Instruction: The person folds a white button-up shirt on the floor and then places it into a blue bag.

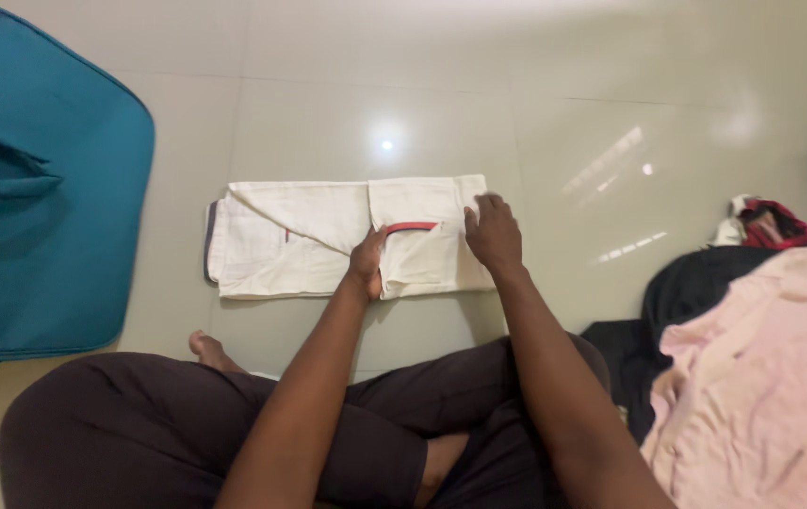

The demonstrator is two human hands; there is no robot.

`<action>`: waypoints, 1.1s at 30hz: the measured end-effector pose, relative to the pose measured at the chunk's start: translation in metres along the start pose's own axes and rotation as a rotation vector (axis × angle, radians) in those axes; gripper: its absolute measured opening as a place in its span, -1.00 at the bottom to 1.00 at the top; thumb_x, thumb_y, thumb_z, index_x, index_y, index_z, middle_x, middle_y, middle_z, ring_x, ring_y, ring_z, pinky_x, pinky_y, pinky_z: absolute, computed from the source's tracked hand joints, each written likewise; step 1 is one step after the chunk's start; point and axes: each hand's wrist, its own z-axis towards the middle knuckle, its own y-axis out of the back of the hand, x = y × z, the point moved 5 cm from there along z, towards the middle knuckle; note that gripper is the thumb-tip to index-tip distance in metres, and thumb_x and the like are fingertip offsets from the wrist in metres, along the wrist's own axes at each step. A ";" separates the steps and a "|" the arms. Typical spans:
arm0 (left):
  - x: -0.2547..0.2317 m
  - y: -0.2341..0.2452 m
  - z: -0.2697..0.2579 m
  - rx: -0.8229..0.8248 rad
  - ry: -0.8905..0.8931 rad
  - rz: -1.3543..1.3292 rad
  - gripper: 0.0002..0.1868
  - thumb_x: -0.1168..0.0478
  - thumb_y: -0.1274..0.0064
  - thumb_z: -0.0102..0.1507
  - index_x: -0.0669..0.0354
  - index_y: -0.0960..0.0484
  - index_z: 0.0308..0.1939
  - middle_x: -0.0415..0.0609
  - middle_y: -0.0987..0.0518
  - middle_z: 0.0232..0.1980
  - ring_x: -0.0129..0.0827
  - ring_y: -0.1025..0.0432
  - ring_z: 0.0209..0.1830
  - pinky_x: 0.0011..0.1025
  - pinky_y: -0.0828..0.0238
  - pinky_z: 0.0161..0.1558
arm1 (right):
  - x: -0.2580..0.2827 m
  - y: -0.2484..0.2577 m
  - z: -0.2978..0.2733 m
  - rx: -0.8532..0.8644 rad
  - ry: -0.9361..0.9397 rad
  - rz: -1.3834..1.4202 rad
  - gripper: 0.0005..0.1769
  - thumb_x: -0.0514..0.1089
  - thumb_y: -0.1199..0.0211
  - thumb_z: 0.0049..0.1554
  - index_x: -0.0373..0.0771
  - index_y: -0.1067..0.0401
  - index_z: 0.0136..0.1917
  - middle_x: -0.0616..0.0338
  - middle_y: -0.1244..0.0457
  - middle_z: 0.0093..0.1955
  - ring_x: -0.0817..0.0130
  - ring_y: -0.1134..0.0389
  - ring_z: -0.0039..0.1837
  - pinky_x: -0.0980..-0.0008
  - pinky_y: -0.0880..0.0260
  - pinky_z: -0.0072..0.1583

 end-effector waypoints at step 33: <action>-0.064 -0.011 -0.024 -0.588 0.058 1.455 0.20 -0.18 -0.52 -0.03 0.50 -0.13 0.33 0.37 -0.61 0.04 0.02 -0.59 -0.03 -0.22 -0.55 -0.04 | -0.063 0.039 0.004 0.092 -0.274 0.554 -0.75 -0.07 -0.24 0.20 -0.28 -0.53 0.02 0.09 -0.43 -0.16 0.38 -0.44 -0.21 0.35 -0.43 -0.10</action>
